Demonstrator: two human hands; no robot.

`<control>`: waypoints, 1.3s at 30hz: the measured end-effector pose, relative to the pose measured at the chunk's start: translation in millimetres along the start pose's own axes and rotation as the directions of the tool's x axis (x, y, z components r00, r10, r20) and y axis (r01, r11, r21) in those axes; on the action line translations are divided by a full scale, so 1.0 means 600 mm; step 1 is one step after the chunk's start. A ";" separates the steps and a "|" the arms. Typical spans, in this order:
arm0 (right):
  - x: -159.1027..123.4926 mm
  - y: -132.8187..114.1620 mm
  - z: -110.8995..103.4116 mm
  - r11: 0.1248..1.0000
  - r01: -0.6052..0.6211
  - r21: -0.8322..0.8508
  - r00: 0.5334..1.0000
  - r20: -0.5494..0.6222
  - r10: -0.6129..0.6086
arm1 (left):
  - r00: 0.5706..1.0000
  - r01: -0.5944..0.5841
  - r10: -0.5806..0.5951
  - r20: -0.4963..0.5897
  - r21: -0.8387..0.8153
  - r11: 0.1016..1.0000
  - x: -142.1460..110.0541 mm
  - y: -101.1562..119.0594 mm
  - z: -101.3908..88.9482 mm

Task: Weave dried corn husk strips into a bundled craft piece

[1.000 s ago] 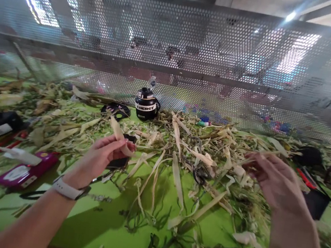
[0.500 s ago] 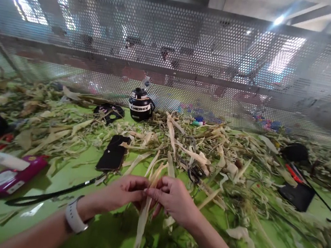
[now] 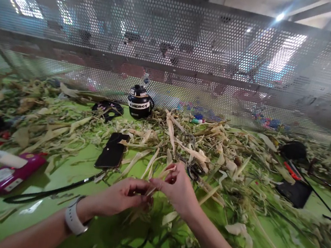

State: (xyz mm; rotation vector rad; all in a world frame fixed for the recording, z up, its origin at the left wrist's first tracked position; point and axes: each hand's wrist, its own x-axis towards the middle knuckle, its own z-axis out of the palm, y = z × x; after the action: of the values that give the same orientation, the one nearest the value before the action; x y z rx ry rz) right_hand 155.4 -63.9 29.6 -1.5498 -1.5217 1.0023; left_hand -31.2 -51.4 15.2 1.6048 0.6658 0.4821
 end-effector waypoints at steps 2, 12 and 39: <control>0.000 -0.003 -0.013 0.971 0.150 -0.188 0.972 -0.151 -0.180 | 0.999 0.037 -0.038 0.018 0.049 0.998 -0.002 -0.001 -0.003; -0.013 -0.011 -0.057 0.620 0.658 -0.427 0.750 0.448 -0.487 | 0.999 0.026 -0.028 0.021 0.104 0.994 -0.007 0.020 -0.040; 0.044 0.023 -0.064 0.902 -0.037 0.430 0.992 0.128 -0.021 | 0.897 0.393 -0.061 -0.437 0.731 0.558 0.072 0.005 -0.040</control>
State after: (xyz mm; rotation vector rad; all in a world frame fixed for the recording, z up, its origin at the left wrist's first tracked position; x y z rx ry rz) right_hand 196.1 -36.9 32.6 -1.1944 -1.2640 1.3623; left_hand -14.2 -4.6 18.8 2.2593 1.5443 0.2729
